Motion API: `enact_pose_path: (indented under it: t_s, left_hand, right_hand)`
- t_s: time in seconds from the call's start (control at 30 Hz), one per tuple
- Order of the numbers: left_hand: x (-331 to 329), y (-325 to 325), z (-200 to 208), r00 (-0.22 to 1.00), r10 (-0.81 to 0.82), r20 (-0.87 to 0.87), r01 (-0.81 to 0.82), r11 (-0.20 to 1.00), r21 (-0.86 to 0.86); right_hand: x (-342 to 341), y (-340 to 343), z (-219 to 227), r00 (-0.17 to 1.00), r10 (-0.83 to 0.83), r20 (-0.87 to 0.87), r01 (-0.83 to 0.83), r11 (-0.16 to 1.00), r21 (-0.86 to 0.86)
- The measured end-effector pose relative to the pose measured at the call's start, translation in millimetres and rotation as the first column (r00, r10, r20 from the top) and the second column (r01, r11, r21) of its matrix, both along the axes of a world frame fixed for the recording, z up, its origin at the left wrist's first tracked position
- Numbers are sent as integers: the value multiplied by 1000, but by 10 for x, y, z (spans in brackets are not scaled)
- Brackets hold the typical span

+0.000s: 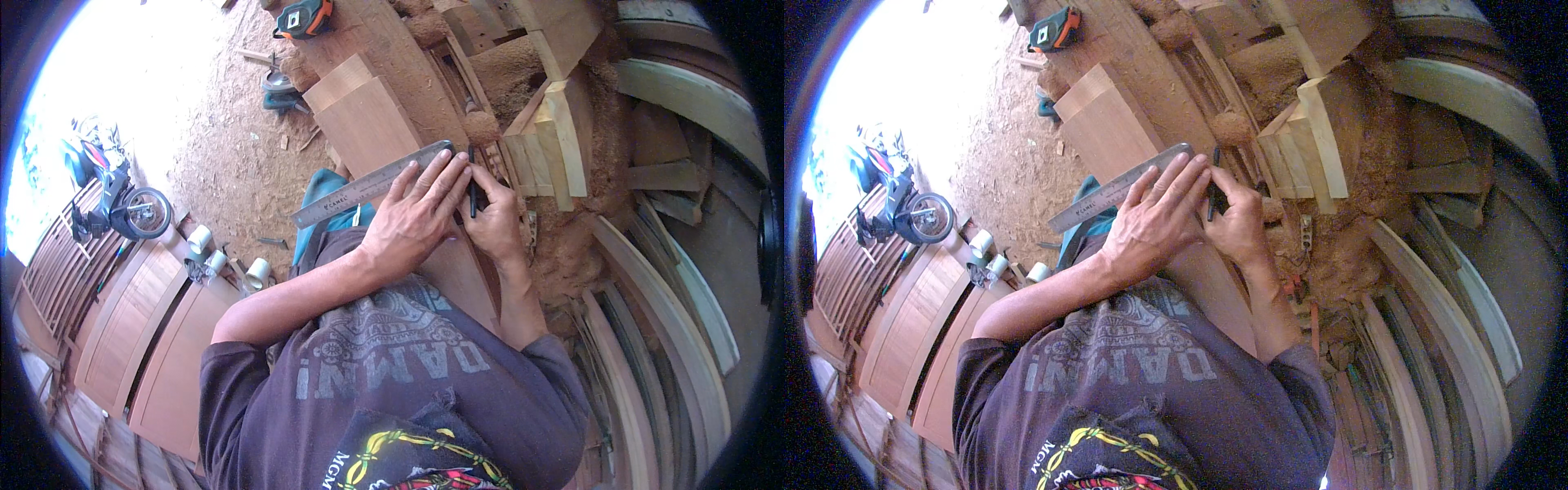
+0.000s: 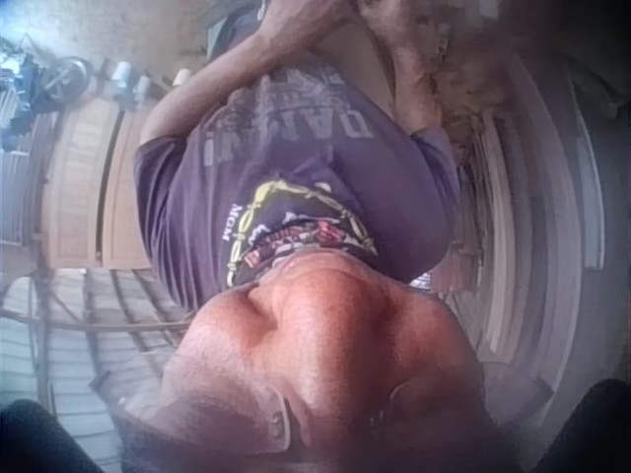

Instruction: The person measures and marks a long wooden plank using a ruler and a pencil, then uses a hammer and a small wooden block to make indentations along the marked line. The person repeatedly measures and marks the plank.

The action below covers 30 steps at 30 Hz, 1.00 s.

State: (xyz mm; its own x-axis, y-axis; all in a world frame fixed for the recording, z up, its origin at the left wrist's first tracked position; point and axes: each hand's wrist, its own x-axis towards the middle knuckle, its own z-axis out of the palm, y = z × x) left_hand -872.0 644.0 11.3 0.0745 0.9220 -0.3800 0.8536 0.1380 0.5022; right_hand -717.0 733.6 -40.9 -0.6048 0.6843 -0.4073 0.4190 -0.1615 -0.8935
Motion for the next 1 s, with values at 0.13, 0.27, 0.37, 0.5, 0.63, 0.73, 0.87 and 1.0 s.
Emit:
enact_pose_path:
  t_s: [0.13, 0.27, 0.37, 0.5, 0.63, 0.73, 0.87, 1.0]
  left_hand:
    - [-5, 2, 10, 1000, 9, 29, -9, 1000, 2]
    - [-47, 35, -23, 1000, -23, -9, 24, 1000, 15]
    - [-57, 45, -31, 1000, -17, -7, 17, 1000, 23]
    - [-61, 45, -30, 1000, -28, -12, 28, 999, 23]
    - [-48, 42, -31, 999, -32, -35, 33, 999, 29]
    - [-42, 46, -45, 994, -58, -87, 61, 998, 31]
    - [-43, 47, -43, 995, -49, -85, 53, 997, 50]
    - [-61, 42, -38, 998, -53, -42, 56, 997, 61]
  right_hand:
    - [-13, -8, 10, 1000, 9, 20, -9, 1000, 13]
    - [-51, 8, -17, 1000, -22, 7, 21, 999, 46]
    - [-60, 11, -23, 1000, -2, 18, 0, 998, 64]
    - [-46, -3, -21, 1000, 12, 18, -14, 996, 90]
    - [-37, -6, -41, 1000, 16, 11, -17, 996, 91]
    - [-38, 4, -65, 1000, 6, -26, -3, 994, 113]
    - [-45, 8, -66, 1000, 7, -9, -6, 997, 74]
    - [-44, 9, -45, 1000, 2, 8, -3, 997, 76]
